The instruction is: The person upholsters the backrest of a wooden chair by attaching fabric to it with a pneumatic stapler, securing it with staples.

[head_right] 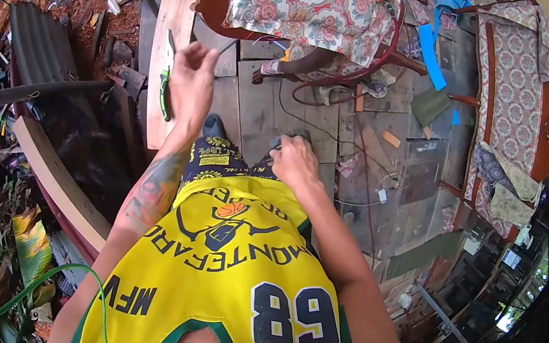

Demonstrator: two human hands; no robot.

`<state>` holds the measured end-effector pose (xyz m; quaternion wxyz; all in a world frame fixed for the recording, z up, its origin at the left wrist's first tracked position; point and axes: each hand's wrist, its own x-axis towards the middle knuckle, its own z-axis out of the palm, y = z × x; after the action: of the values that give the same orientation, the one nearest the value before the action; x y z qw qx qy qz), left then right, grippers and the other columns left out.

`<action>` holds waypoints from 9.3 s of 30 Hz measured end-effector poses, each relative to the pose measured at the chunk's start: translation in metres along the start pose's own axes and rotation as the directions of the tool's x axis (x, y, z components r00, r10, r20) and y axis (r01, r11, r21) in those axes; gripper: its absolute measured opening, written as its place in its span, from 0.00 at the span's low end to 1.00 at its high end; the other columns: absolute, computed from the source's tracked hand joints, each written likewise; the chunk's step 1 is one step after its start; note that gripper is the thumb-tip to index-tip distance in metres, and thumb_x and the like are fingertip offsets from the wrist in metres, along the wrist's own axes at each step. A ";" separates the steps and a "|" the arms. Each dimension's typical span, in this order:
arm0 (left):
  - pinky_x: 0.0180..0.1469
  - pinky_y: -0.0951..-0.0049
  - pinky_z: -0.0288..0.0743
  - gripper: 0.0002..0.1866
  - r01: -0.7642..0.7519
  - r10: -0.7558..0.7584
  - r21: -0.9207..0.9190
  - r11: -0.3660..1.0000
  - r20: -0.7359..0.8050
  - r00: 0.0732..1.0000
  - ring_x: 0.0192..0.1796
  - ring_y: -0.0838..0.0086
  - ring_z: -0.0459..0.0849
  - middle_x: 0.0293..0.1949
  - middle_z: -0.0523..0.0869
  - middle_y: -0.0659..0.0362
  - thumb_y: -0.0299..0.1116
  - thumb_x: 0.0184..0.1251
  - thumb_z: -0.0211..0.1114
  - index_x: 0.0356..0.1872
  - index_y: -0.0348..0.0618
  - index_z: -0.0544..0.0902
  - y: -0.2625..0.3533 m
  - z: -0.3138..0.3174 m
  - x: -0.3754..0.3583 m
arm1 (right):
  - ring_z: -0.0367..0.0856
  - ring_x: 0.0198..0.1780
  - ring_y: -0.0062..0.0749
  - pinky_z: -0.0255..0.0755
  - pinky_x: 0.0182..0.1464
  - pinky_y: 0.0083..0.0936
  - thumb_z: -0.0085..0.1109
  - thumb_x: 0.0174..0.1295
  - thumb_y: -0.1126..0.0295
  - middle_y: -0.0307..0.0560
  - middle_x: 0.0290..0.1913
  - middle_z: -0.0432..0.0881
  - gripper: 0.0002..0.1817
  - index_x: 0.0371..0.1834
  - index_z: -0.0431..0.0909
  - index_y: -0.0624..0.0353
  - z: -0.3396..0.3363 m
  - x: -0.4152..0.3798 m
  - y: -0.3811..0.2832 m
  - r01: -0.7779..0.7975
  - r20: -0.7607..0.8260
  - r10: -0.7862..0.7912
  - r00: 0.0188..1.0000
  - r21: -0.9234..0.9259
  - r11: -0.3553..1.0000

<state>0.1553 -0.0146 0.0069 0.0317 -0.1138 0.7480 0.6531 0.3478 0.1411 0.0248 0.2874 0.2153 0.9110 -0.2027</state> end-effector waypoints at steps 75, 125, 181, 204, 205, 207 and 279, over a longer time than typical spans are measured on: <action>0.84 0.48 0.36 0.69 -0.242 0.290 0.281 0.929 -0.143 0.946 0.83 0.38 0.47 0.78 0.45 0.24 0.43 0.55 0.79 0.79 0.25 0.32 -0.040 0.106 0.043 | 0.84 0.37 0.45 0.77 0.45 0.41 0.77 0.61 0.69 0.46 0.36 0.87 0.10 0.37 0.86 0.62 0.021 0.012 0.029 0.256 -0.525 -0.021 0.851 0.379 0.889; 0.67 0.66 0.74 0.55 -0.142 0.159 -0.144 0.979 0.110 0.981 0.65 0.67 0.76 0.68 0.71 0.44 0.28 0.57 0.83 0.77 0.27 0.51 -0.041 0.063 0.057 | 0.84 0.52 0.43 0.76 0.60 0.44 0.68 0.50 0.76 0.46 0.54 0.85 0.27 0.58 0.88 0.50 -0.023 0.109 -0.056 0.229 -0.215 -0.086 0.973 0.835 0.500; 0.65 0.68 0.78 0.58 -0.124 0.138 -0.144 0.982 0.096 0.986 0.63 0.65 0.79 0.66 0.74 0.42 0.30 0.55 0.84 0.78 0.24 0.49 -0.048 0.060 0.060 | 0.78 0.18 0.21 0.72 0.21 0.23 0.70 0.66 0.72 0.36 0.24 0.80 0.11 0.47 0.80 0.62 -0.042 0.112 -0.079 0.331 -0.354 -0.003 0.935 0.873 0.359; 0.79 0.61 0.55 0.65 -0.262 0.262 -0.028 0.965 0.007 0.965 0.74 0.55 0.67 0.73 0.64 0.37 0.38 0.60 0.81 0.80 0.26 0.36 -0.029 0.085 0.047 | 0.80 0.30 0.22 0.75 0.35 0.27 0.66 0.64 0.66 0.40 0.32 0.80 0.11 0.42 0.80 0.62 -0.102 0.101 0.096 0.378 -0.509 0.105 0.854 0.747 0.548; 0.79 0.60 0.57 0.64 -0.262 0.262 0.028 0.965 0.001 0.965 0.74 0.55 0.68 0.73 0.64 0.36 0.36 0.61 0.80 0.80 0.26 0.36 -0.030 0.086 0.046 | 0.80 0.31 0.24 0.76 0.36 0.29 0.67 0.64 0.65 0.41 0.32 0.80 0.13 0.43 0.81 0.63 -0.132 0.121 0.097 0.335 -0.489 0.048 0.871 0.663 0.669; 0.78 0.60 0.58 0.62 -0.264 0.266 0.086 0.961 -0.012 0.964 0.74 0.55 0.68 0.73 0.64 0.36 0.34 0.62 0.79 0.80 0.25 0.36 -0.036 0.083 0.043 | 0.84 0.34 0.29 0.77 0.39 0.33 0.67 0.68 0.61 0.45 0.33 0.85 0.16 0.44 0.83 0.66 -0.179 0.175 0.086 0.551 -0.700 -0.251 0.669 0.240 0.799; 0.83 0.41 0.38 0.41 -0.791 0.359 0.443 -0.422 0.883 0.302 0.86 0.53 0.49 0.85 0.54 0.55 0.67 0.71 0.56 0.83 0.69 0.61 0.049 0.074 0.119 | 0.78 0.20 0.29 0.76 0.20 0.29 0.62 0.71 0.47 0.42 0.25 0.78 0.24 0.43 0.77 0.62 0.082 -0.023 0.136 -0.116 0.372 0.539 0.756 0.886 -0.449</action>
<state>0.0217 0.0484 0.0207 -0.1523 0.4971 0.8486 -0.0981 0.4704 0.2064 -0.0562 -0.0807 0.6568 0.2715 -0.6988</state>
